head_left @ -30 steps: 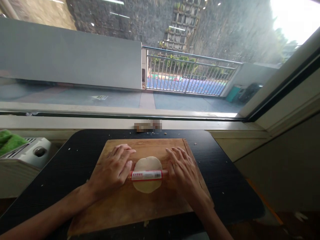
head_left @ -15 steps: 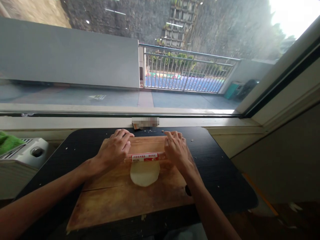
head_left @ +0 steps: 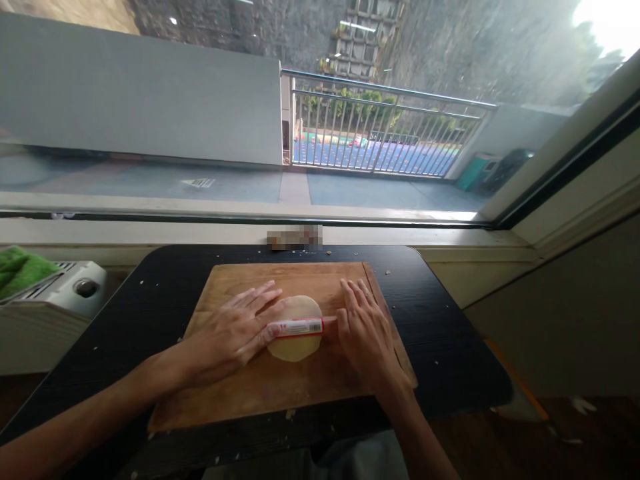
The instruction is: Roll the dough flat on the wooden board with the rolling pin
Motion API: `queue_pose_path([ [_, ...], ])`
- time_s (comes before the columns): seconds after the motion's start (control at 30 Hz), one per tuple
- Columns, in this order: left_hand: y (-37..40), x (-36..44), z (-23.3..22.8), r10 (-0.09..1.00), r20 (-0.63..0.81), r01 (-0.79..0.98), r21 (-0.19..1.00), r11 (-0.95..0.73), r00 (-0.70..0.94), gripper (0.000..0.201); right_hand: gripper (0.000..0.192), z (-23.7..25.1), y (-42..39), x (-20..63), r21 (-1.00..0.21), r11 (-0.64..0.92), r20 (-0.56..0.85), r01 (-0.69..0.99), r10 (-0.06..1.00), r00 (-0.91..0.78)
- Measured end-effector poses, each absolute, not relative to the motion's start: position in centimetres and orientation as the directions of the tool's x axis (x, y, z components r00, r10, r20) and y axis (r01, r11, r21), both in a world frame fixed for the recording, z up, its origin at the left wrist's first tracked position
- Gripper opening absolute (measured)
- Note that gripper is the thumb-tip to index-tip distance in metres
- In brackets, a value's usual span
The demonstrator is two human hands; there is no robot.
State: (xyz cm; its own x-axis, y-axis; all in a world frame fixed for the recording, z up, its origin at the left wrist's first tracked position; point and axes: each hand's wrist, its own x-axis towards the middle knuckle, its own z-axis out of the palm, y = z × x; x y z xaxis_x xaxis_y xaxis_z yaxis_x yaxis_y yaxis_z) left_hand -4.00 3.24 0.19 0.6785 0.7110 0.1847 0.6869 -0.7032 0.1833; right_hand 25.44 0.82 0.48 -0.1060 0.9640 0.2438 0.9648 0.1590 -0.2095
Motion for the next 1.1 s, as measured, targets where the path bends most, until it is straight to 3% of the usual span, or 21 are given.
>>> queue_pose_path([
  [0.4, 7.4, -2.8, 0.4, 0.804, 0.346, 0.829, 0.116, -0.548, 0.483, 0.055, 0.056, 1.1, 2.9, 24.4, -0.254, 0.089, 0.324, 0.963, 0.946, -0.002],
  [0.5, 9.7, -3.2, 0.0, 0.791, 0.34, 0.82, 0.086, -0.565, 0.509, 0.052, 0.052, 1.7, 4.9, 24.0, -0.286, 0.04, 0.318, 0.957, 0.947, 0.055],
  [0.67, 11.7, -4.1, -1.4, 0.701, 0.294, 0.729, 0.023, -0.684, 0.649, 0.049, 0.056, 2.3, 7.0, 24.4, -0.22, 0.017, 0.183, 0.975, 0.983, 0.024],
  [0.93, 7.2, -3.8, -1.3, 0.791, 0.218, 0.775, 0.173, -0.608, 0.572, 0.059, 0.064, 1.6, 3.4, 24.7, -0.167, 0.106, 0.188, 0.98, 0.979, -0.074],
  [1.1, 2.1, -4.0, -0.1, 0.761, 0.197, 0.732, 0.208, -0.649, 0.619, 0.058, 0.062, 1.6, -0.4, 24.2, -0.186, 0.11, 0.221, 0.976, 0.973, -0.068],
])
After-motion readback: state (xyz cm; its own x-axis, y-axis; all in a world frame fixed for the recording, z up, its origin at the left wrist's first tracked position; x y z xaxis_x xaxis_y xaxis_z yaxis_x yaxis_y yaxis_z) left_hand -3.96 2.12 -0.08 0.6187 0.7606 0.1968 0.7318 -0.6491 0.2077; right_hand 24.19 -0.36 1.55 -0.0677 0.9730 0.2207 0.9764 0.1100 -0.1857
